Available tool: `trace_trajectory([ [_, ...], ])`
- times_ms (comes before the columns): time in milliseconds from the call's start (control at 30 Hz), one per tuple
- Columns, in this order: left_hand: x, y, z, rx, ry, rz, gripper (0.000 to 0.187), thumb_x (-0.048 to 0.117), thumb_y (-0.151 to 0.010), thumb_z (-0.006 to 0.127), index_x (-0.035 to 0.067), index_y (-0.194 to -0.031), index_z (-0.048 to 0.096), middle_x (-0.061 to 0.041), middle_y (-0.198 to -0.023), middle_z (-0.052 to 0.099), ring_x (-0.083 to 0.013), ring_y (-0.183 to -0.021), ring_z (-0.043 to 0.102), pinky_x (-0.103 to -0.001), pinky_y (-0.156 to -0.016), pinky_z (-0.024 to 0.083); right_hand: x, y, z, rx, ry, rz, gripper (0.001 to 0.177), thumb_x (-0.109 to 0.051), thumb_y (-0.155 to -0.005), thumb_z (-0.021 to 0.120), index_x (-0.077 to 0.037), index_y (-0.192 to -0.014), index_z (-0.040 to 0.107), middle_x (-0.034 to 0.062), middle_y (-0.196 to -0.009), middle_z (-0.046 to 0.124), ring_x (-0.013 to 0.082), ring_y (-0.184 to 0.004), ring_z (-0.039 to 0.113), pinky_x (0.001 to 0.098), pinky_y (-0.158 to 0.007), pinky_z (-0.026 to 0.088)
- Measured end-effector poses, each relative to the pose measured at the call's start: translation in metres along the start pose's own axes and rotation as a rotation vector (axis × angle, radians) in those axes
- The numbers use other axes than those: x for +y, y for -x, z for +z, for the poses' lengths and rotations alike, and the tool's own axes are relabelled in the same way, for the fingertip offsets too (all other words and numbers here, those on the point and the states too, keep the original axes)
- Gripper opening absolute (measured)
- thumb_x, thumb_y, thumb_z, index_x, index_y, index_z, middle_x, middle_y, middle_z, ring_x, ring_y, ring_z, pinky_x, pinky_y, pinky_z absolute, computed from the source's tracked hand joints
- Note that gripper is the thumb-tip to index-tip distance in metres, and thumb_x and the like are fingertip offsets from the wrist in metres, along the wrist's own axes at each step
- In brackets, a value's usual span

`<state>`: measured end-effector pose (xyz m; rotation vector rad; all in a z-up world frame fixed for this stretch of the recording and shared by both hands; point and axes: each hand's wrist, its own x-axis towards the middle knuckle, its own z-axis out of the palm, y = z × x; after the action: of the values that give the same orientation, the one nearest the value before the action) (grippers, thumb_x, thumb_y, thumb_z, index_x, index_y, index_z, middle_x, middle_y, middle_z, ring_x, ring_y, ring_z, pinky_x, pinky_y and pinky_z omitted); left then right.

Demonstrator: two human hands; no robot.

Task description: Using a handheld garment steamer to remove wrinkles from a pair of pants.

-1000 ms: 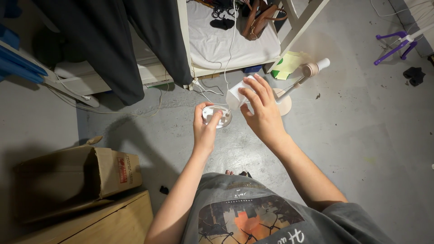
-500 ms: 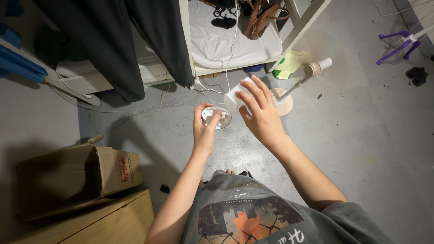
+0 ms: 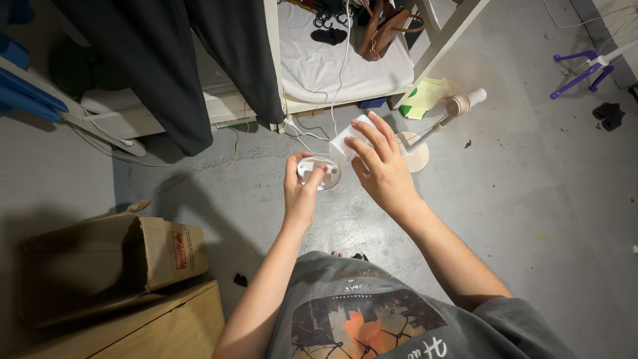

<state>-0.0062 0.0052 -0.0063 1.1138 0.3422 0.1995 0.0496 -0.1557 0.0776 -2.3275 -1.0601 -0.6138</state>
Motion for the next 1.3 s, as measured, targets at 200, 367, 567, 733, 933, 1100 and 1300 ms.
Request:
trace_trajectory([
  [200, -0.005, -0.006, -0.003, 0.017, 0.01, 0.022, 0.036, 0.014, -0.091, 0.071, 0.008, -0.122, 0.053, -0.008, -0.113, 0.061, -0.0141, -0.1, 0.062, -0.027, -0.082, 0.051, 0.001, -0.001, 0.001, 0.018, -0.014, -0.019, 0.055, 0.007, -0.081, 0.078, -0.01, -0.129, 0.059, 0.0088, -0.148, 0.052, 0.0392, -0.147, 0.044, 0.0479, -0.116, 0.048],
  [367, -0.004, -0.006, -0.004, 0.004, 0.018, 0.021, 0.037, 0.015, -0.091, 0.071, 0.01, -0.123, 0.052, -0.007, -0.114, 0.06, -0.014, -0.102, 0.061, -0.028, -0.083, 0.052, -0.003, 0.0, 0.004, 0.03, -0.027, -0.021, 0.055, 0.006, -0.08, 0.078, -0.011, -0.129, 0.059, 0.0081, -0.148, 0.053, 0.0388, -0.147, 0.045, 0.0477, -0.115, 0.049],
  [567, -0.009, -0.006, -0.01, 0.001, 0.04, 0.022, 0.037, 0.014, -0.092, 0.071, 0.01, -0.123, 0.052, -0.007, -0.115, 0.059, -0.0147, -0.103, 0.06, -0.028, -0.083, 0.052, -0.006, 0.002, 0.008, 0.018, -0.033, -0.025, 0.056, 0.006, -0.08, 0.078, -0.012, -0.129, 0.06, 0.0077, -0.147, 0.054, 0.0386, -0.146, 0.045, 0.0461, -0.114, 0.05],
  [733, -0.002, -0.003, -0.013, 0.025, 0.056, -0.012, 0.038, 0.014, -0.09, 0.072, 0.01, -0.122, 0.052, -0.007, -0.114, 0.06, -0.0151, -0.102, 0.061, -0.029, -0.082, 0.052, -0.011, 0.002, 0.009, -0.005, -0.007, -0.054, 0.055, 0.006, -0.08, 0.078, -0.013, -0.129, 0.061, 0.0075, -0.146, 0.055, 0.0384, -0.146, 0.045, 0.0457, -0.112, 0.051],
  [933, -0.004, -0.003, -0.019, 0.045, 0.03, -0.001, 0.038, 0.016, -0.09, 0.073, 0.01, -0.122, 0.054, -0.008, -0.113, 0.06, -0.0155, -0.1, 0.06, -0.029, -0.082, 0.052, -0.013, 0.002, 0.012, -0.038, -0.012, -0.099, 0.053, 0.006, -0.082, 0.077, -0.016, -0.129, 0.063, 0.006, -0.147, 0.056, 0.0367, -0.147, 0.046, 0.0424, -0.109, 0.053],
  [1100, -0.008, -0.003, -0.026, 0.034, 0.085, 0.025, 0.038, 0.015, -0.091, 0.073, 0.009, -0.123, 0.054, -0.007, -0.114, 0.06, -0.0152, -0.102, 0.059, -0.029, -0.086, 0.051, -0.02, 0.0, 0.012, -0.064, 0.009, -0.133, 0.052, 0.005, -0.082, 0.077, -0.017, -0.127, 0.065, 0.0049, -0.147, 0.055, 0.0358, -0.146, 0.045, 0.0446, -0.111, 0.052],
  [1300, 0.005, 0.005, -0.033, 0.04, 0.087, 0.0, 0.038, 0.014, -0.09, 0.072, 0.008, -0.123, 0.054, -0.008, -0.111, 0.064, -0.0148, -0.098, 0.064, -0.028, -0.081, 0.054, -0.024, -0.002, 0.025, -0.032, -0.328, 0.082, 0.064, 0.007, -0.075, 0.081, -0.008, -0.131, 0.053, 0.0112, -0.148, 0.05, 0.0344, -0.147, 0.044, 0.0456, -0.118, 0.044],
])
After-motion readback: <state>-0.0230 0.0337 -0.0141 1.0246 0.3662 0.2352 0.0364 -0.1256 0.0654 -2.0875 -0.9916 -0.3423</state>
